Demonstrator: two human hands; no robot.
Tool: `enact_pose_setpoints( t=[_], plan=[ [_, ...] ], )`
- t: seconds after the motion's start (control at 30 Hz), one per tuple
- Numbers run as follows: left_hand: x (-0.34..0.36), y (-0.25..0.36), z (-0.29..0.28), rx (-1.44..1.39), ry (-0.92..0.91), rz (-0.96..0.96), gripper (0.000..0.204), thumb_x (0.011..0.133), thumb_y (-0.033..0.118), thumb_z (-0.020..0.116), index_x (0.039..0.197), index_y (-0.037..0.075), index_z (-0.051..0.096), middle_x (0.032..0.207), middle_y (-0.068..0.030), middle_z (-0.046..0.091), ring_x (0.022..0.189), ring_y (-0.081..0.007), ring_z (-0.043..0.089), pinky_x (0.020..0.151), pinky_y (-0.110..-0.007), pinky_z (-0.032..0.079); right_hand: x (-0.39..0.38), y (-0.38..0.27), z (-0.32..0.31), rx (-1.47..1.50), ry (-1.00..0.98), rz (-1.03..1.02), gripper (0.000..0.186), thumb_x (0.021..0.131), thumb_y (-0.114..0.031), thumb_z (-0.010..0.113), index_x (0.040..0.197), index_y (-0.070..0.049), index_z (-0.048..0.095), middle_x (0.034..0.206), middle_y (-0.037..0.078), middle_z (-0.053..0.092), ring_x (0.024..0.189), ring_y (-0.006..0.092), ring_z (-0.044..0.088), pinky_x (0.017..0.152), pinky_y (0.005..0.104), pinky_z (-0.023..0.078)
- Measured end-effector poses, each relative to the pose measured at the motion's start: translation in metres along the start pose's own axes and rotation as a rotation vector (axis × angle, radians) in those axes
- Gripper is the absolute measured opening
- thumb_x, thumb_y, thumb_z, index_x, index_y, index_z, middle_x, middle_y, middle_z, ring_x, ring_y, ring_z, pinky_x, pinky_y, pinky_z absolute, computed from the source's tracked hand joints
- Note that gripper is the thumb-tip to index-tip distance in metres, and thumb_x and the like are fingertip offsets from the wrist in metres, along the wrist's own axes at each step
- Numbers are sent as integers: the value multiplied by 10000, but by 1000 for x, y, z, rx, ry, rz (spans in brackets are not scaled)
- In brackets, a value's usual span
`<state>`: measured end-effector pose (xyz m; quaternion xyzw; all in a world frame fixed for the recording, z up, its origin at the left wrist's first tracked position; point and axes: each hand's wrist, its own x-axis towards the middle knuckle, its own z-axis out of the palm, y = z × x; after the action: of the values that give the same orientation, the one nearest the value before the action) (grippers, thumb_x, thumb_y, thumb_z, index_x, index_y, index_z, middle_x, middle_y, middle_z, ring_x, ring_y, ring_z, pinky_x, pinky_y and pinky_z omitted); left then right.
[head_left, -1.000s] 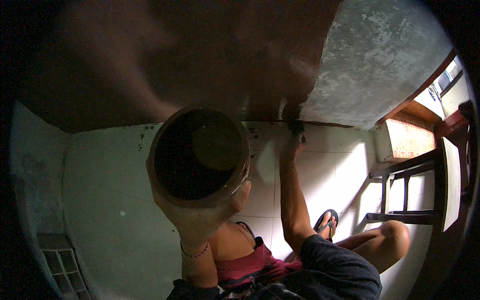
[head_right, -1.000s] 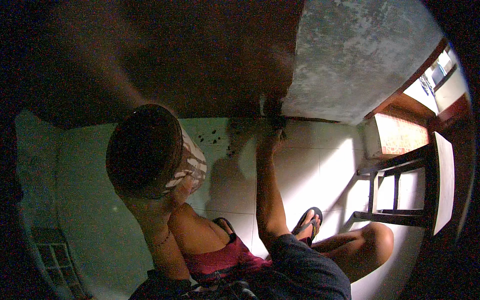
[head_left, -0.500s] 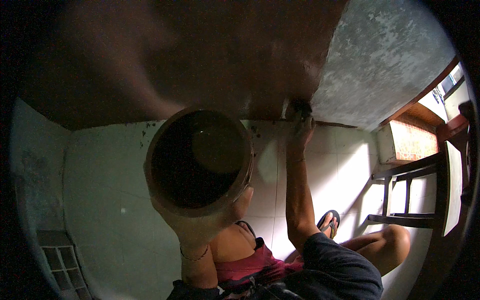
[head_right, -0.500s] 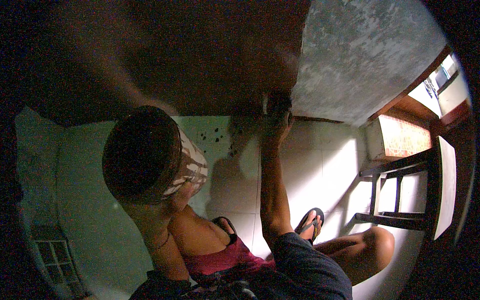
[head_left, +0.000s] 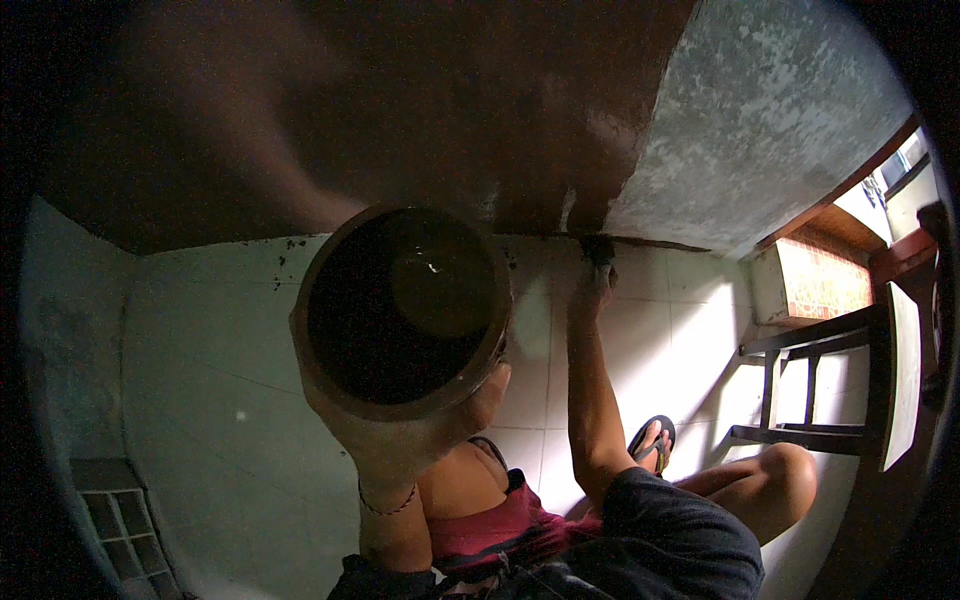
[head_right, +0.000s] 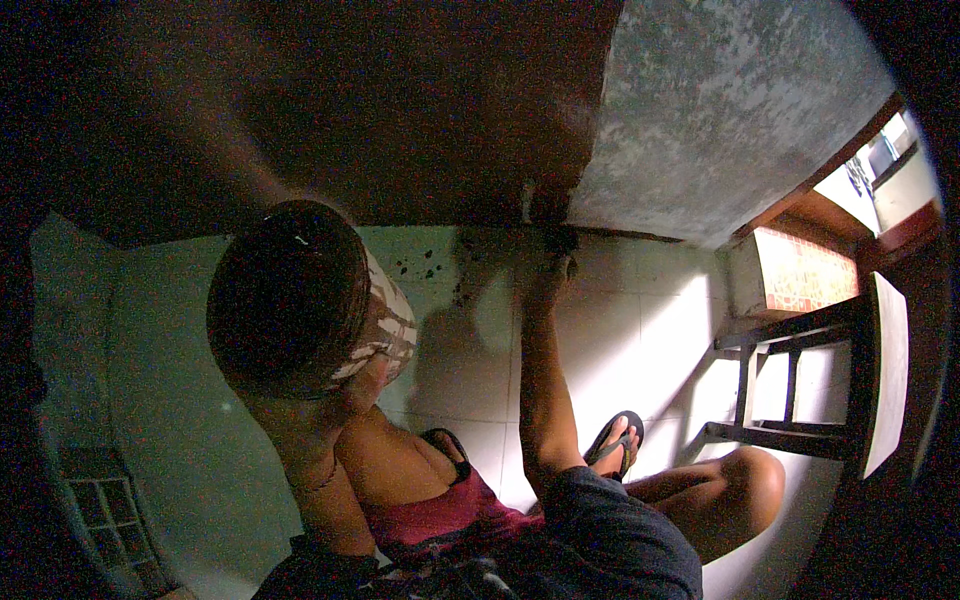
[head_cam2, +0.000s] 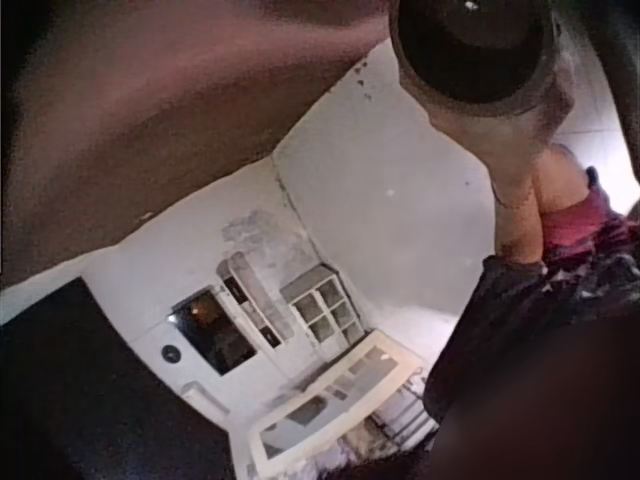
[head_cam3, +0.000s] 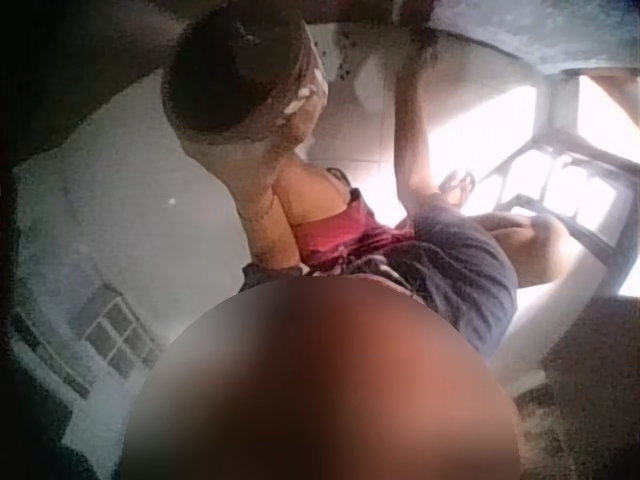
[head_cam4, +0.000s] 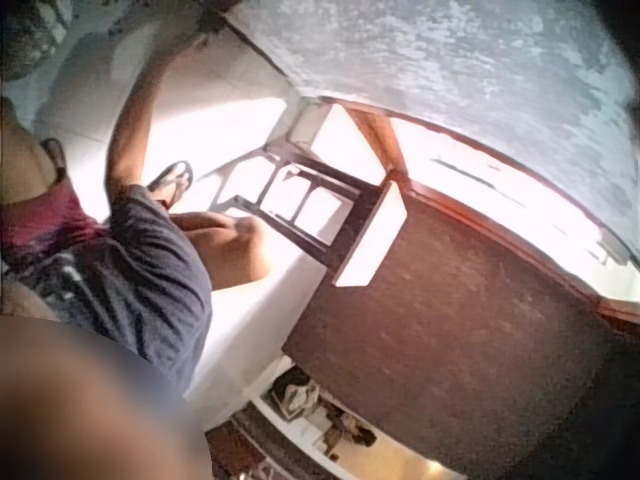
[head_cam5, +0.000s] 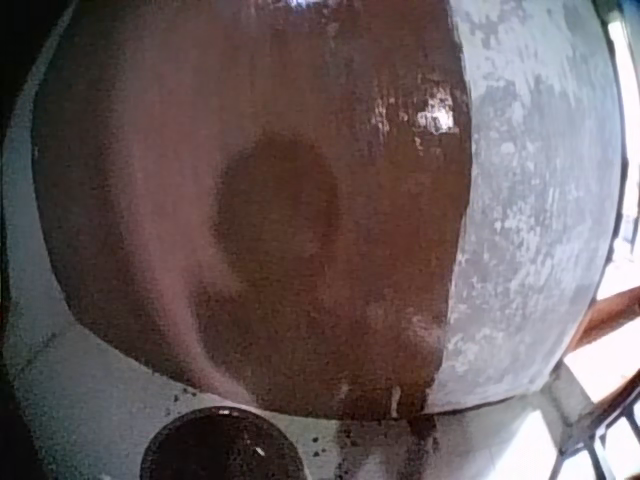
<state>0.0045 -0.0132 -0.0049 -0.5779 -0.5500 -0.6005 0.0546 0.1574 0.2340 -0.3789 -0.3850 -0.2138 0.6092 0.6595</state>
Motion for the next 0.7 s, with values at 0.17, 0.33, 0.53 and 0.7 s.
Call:
enact_pose_setpoints(
  t=[0.17,0.33,0.53,0.7],
  plan=[
    [-9,-6,0,4,-47,-40,1043,557,350,910,1385,-11,389,1294,-197,524,1168,-329,577,1010,-448,517,29,33,1,27,163,-88,441,1004,-367,512,1259,-8,537,1144,111,579,923,208,549,775,367,462],
    [-15,-2,-1,70,-66,-62,1040,551,364,916,1374,-7,401,1283,-187,530,1150,-303,580,992,-437,514,26,16,40,54,175,55,360,998,-283,522,1205,5,577,1220,140,561,1017,264,548,837,390,468],
    [-10,7,-5,165,-79,-67,1055,547,385,915,1379,-4,398,1282,-185,523,1146,-310,576,982,-438,511,-18,-22,59,27,10,-174,292,1017,-237,502,1165,0,585,1137,124,586,986,249,548,835,396,470],
    [-7,10,-4,194,-84,-62,1067,543,403,915,1384,-1,396,1282,-184,518,1143,-315,572,974,-439,508,-4,-11,49,129,69,-31,282,1008,-240,522,1132,4,588,1061,103,586,956,221,543,823,360,464]
  ],
)
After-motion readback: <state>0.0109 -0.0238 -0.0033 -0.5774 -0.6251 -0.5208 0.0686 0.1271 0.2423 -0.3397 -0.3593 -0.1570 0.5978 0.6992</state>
